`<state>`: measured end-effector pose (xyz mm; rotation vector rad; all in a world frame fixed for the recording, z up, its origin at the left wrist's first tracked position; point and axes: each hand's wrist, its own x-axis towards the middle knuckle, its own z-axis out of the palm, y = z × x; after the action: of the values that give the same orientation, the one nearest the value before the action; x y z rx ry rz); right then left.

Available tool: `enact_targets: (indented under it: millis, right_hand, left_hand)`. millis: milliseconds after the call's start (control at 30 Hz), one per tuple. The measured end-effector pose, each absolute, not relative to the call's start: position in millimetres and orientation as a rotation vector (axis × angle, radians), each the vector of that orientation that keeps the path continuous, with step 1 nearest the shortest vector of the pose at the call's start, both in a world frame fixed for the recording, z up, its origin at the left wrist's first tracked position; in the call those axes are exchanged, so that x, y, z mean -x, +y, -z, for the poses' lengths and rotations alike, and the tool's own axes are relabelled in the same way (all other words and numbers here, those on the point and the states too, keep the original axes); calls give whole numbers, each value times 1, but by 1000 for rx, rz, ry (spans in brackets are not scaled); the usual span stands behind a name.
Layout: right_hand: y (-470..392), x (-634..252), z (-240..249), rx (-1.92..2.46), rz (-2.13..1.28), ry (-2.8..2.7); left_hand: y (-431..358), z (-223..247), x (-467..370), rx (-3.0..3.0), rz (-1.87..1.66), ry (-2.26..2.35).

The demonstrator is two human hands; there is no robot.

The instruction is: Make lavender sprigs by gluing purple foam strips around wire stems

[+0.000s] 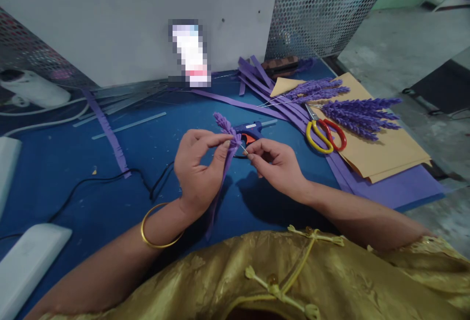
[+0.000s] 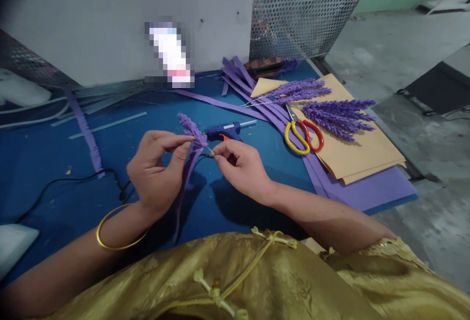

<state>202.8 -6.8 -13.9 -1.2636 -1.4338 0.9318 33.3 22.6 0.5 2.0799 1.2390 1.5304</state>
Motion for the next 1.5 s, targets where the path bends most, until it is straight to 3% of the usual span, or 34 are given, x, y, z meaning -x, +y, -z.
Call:
enact_targets:
  millis: [633, 1500]
  right_hand:
    - [-9, -202, 13, 1236, -901, -1519]
    - [-9, -202, 12, 1254, -912, -1473]
  left_hand:
    - [34, 4, -32, -2302, -1366, 1207]
    - [27, -1, -30, -1911, -1421, 1243]
